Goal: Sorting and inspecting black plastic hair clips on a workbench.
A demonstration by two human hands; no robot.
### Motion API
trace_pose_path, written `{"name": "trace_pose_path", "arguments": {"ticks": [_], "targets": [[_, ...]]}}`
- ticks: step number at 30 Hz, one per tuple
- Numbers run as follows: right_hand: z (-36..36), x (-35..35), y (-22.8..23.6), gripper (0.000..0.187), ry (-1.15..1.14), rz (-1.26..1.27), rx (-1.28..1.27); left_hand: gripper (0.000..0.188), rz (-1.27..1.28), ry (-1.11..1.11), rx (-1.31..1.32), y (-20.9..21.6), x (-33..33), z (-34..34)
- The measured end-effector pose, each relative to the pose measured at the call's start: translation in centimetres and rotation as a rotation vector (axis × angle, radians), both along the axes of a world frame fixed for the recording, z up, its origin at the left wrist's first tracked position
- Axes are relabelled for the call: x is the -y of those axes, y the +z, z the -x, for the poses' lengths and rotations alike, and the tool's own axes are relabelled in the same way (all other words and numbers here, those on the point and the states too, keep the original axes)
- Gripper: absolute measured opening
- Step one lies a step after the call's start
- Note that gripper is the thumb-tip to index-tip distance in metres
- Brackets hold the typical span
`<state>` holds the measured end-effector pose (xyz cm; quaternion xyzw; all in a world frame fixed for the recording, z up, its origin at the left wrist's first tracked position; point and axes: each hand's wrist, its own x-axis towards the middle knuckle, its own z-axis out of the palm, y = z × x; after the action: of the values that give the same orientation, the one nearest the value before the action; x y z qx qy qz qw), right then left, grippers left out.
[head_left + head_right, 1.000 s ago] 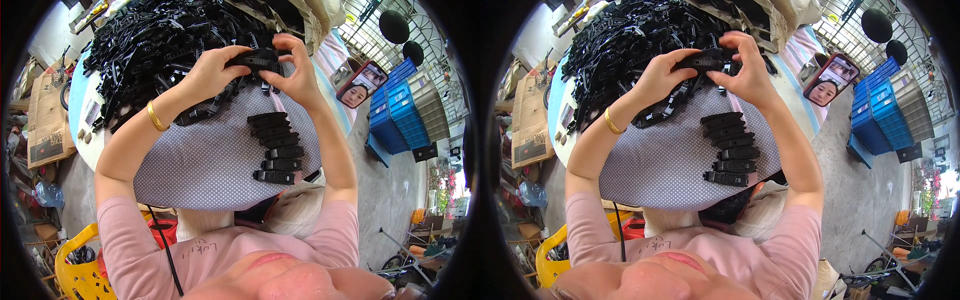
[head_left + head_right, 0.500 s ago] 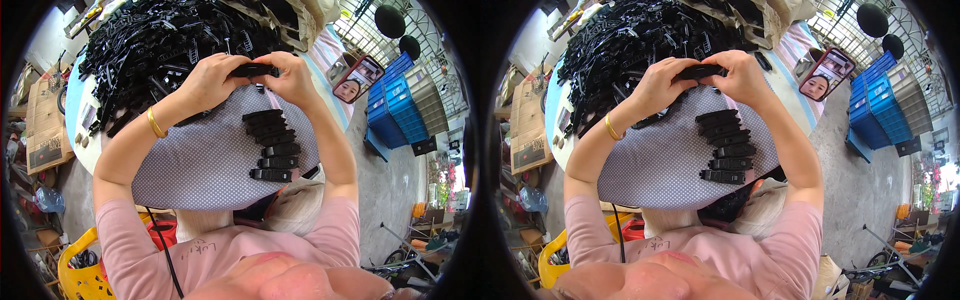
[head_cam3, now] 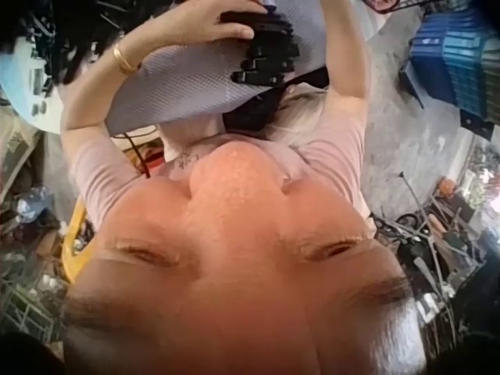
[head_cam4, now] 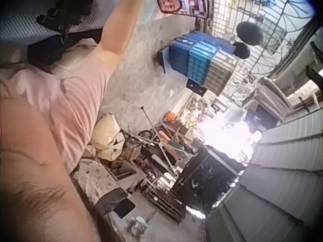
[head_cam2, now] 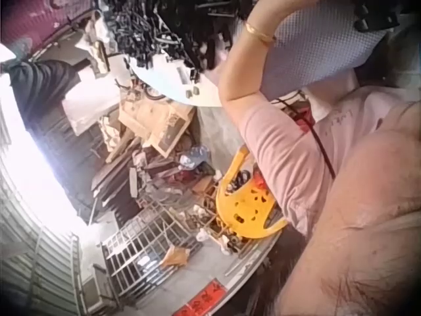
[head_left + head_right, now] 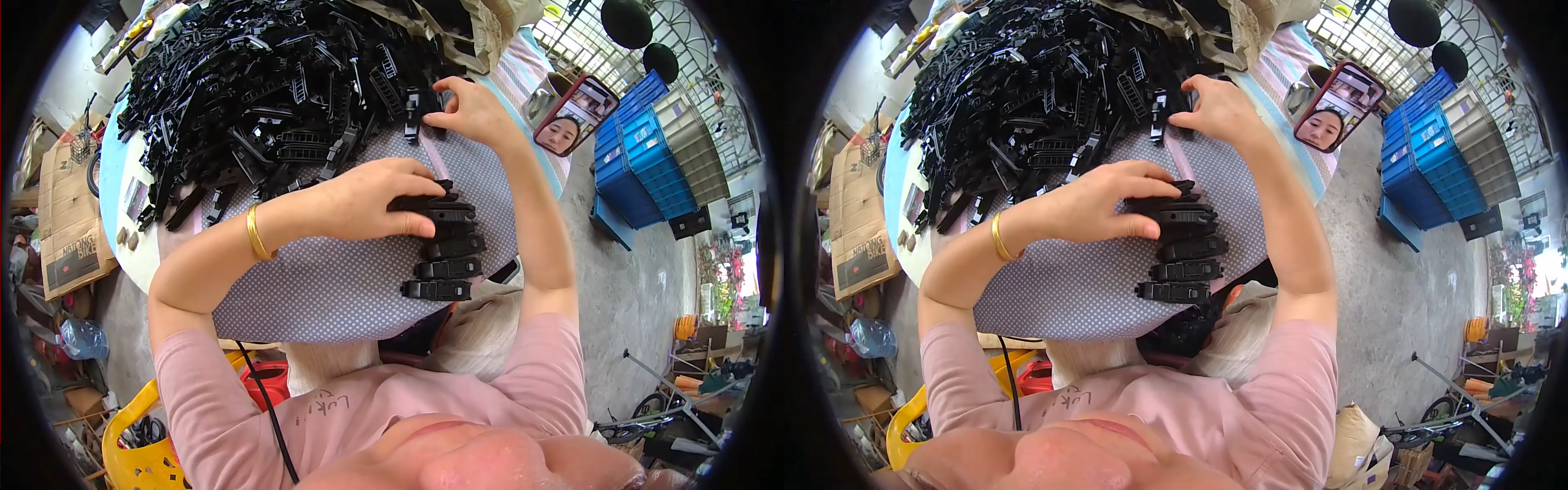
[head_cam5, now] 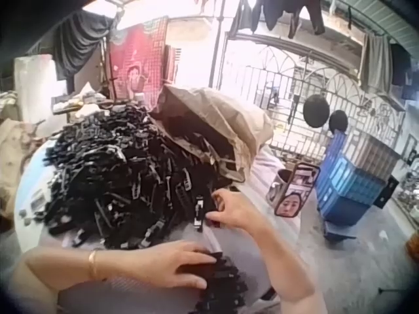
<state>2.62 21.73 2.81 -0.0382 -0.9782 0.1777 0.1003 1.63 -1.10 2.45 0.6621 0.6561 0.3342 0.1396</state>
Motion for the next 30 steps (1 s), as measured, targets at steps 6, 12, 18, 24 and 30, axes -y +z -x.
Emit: {"name": "trace_pose_path", "arguments": {"ticks": [6,12,18,24,30], "targets": [[0.0,-1.5,0.1,0.051,-0.061,0.141,0.011,0.038,0.023,0.353,0.474,-0.5,-1.0,1.8],[-0.5,3.8,0.0,0.031,0.501,0.681,-0.188,0.043,-0.323,0.4,1.083,-1.1,-1.2,2.2],[1.3,-2.6,-1.2,0.027,-0.094,0.058,-0.458,0.034,-0.159,0.451,0.861,0.6,-0.6,2.6],[1.3,-4.8,-2.0,0.037,-0.288,-0.283,-0.042,0.031,-0.142,0.525,0.865,0.8,-0.5,2.6],[-0.6,1.3,1.3,0.024,0.226,0.757,-0.337,0.034,-0.07,0.535,0.85,1.0,-0.3,4.2]]}}
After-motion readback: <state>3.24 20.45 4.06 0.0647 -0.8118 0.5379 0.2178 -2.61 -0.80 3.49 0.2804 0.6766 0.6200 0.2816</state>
